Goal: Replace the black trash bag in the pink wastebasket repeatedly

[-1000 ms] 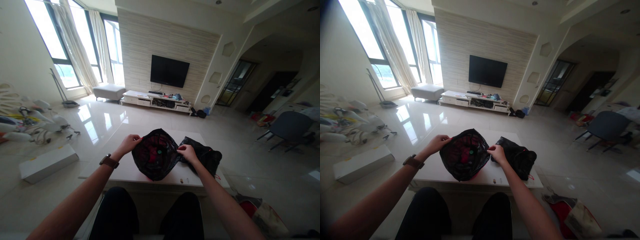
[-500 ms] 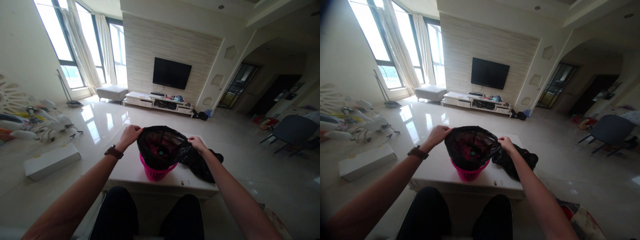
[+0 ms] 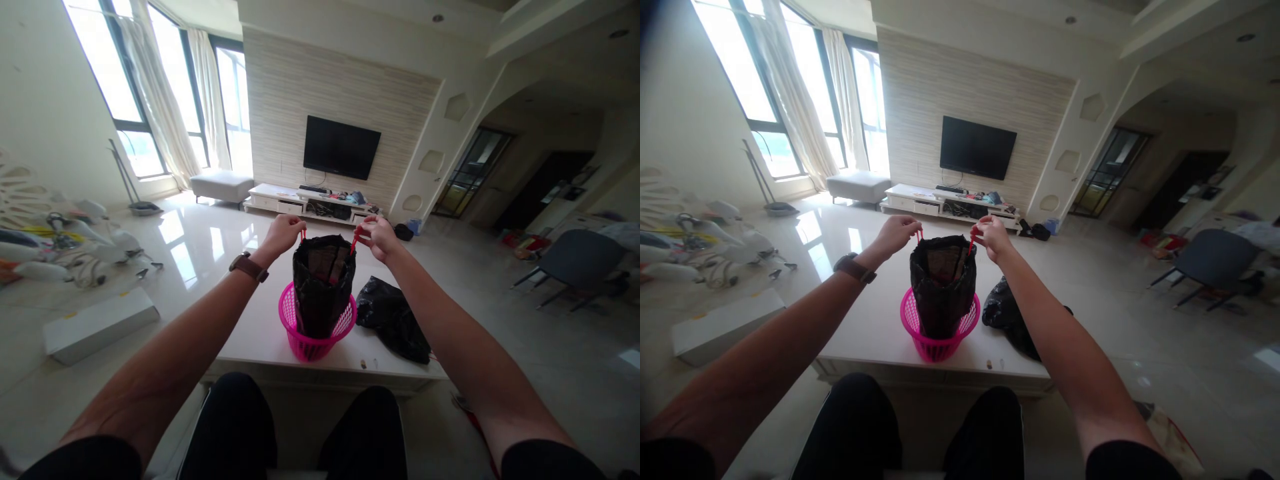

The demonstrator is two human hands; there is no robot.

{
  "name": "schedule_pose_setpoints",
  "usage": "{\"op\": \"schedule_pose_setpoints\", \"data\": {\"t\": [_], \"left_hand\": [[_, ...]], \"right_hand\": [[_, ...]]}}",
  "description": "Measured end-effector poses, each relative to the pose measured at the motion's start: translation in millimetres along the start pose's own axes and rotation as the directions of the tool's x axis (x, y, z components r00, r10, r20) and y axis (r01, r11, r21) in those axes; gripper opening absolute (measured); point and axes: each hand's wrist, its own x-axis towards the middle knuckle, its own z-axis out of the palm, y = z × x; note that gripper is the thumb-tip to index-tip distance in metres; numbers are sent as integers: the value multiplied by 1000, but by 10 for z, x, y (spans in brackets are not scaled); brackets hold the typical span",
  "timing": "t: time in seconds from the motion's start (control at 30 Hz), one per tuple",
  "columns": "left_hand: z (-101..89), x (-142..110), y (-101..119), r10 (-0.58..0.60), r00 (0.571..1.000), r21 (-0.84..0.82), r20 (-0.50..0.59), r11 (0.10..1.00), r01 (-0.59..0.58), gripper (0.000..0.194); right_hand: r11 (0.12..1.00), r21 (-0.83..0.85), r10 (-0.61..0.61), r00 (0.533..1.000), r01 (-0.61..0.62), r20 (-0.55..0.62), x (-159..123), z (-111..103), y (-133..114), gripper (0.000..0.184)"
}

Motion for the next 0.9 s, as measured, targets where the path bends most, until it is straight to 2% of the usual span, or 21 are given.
{"op": "schedule_pose_setpoints", "data": {"t": [0.07, 0.17, 0.27, 0.37, 0.6, 0.7, 0.8, 0.9], "left_hand": [[51, 34, 102, -49, 998, -157, 46, 986, 56, 17], [100, 60, 233, -116, 979, -386, 167, 906, 173, 14], [95, 74, 313, -104, 968, -535, 229, 817, 214, 10], [59, 91, 338, -77, 968, -627, 239, 749, 214, 17], [50, 151, 400, 55, 981, -609, 187, 790, 72, 34], [91, 200, 479, 88, 978, -584, 187, 811, 39, 33], [140, 264, 572, 140, 974, -585, 177, 811, -11, 33], [180, 343, 666, 173, 970, -574, 169, 817, -45, 33]], "right_hand": [[996, 87, -19, 998, 14, 54, -34, 125, -72, 38], [994, 103, -48, 991, 35, 123, -78, 252, -149, 53], [985, 128, -134, 983, 118, 128, -79, 280, -207, 61], [980, 98, -184, 974, 172, 129, -46, 235, -250, 64], [983, 11, -184, 979, 183, 91, 36, 124, -337, 74], [980, -62, -186, 981, 190, 58, 53, 150, -419, 73], [982, -60, -180, 983, 182, 27, 85, 206, -522, 75], [976, -49, -208, 977, 210, 43, 136, 258, -620, 78]]}}
